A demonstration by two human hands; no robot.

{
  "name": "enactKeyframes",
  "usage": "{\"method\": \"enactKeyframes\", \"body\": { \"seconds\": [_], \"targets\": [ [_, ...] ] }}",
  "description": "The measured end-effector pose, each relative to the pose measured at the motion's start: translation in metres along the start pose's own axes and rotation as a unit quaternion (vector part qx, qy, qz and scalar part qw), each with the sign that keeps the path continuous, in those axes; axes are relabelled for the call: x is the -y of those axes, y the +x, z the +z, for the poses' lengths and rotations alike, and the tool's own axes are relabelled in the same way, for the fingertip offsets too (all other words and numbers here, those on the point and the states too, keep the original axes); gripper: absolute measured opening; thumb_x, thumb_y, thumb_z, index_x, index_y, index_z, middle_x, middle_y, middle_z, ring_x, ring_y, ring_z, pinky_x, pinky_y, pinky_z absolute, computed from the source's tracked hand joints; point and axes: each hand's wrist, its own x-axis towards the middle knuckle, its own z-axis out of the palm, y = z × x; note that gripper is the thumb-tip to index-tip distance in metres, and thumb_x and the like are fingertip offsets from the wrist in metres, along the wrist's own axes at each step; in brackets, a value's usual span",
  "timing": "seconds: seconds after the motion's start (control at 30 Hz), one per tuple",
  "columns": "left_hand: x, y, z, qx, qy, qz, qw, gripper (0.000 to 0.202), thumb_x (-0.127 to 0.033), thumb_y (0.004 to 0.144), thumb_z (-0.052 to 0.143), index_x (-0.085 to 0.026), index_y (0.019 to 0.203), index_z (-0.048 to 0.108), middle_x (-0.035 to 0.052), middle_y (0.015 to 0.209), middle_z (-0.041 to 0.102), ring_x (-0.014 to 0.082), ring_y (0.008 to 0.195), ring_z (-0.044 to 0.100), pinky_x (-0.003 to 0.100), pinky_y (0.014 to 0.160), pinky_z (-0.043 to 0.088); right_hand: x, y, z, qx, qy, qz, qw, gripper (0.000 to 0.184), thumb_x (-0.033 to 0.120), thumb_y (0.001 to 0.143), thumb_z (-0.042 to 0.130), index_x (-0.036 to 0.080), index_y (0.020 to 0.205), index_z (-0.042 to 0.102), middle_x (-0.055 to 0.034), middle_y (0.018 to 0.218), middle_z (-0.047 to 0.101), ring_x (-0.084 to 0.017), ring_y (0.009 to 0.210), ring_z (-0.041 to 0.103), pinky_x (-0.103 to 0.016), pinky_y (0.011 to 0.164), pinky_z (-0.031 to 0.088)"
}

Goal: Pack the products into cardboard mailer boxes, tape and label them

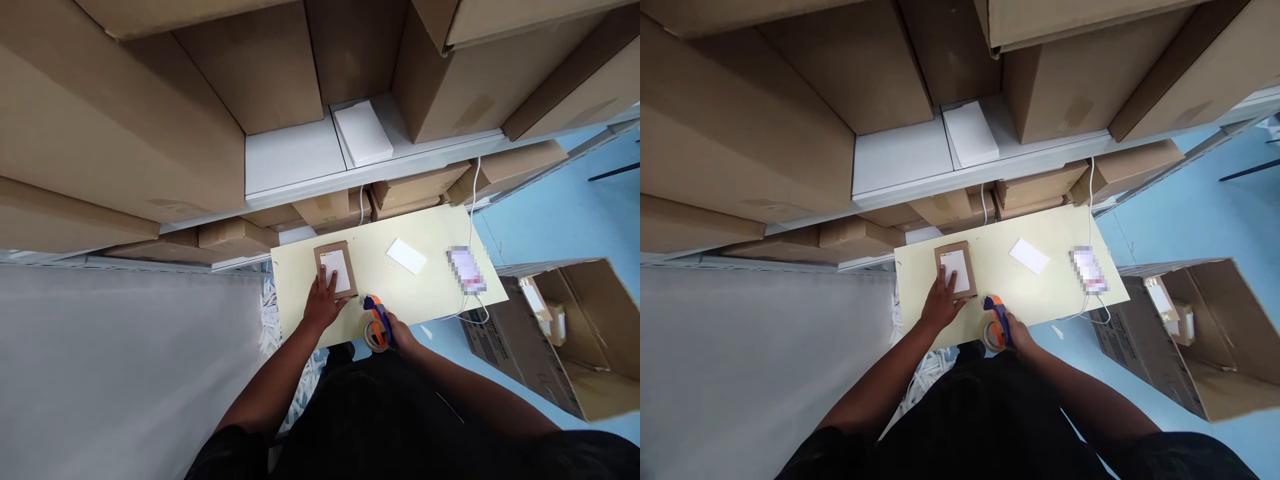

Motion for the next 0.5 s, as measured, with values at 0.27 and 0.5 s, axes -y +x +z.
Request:
{"method": "enactKeyframes", "body": {
  "seconds": [0.27, 0.5],
  "targets": [
    [-0.009, -0.024, -0.021, 0.120, 0.033, 0.022, 0.992, 0.097, -0.046, 0.091, 0.067, -0.015, 0.167, 0.014, 0.0252, 0.169, 0.019, 0.0419, 0.145, 0.041, 0.051, 0.115, 0.038, 0.071, 0.019, 0.047, -0.005, 0.148, -0.012, 0.989, 0.045, 0.061, 0.095, 0.048, 0.022, 0.107, 0.067, -0.0053, 0.091, 0.077, -0.022, 0.075, 0.072, -0.033, 0.063, 0.059],
    [0.032, 0.019, -0.041, 0.089, 0.072, -0.016, 0.993, 0.100, -0.073, 0.078, 0.071, -0.033, 0.162, 0.034, 0.0094, 0.173, 0.017, 0.0479, 0.157, 0.009, 0.072, 0.121, 0.005, 0.158, 0.040, 0.044, 0.056, -0.022, -0.047, 0.997, 0.040, 0.055, 0.091, 0.064, 0.017, 0.099, 0.070, -0.0088, 0.084, 0.077, -0.023, 0.070, 0.070, -0.033, 0.061, 0.057]
  ]
}}
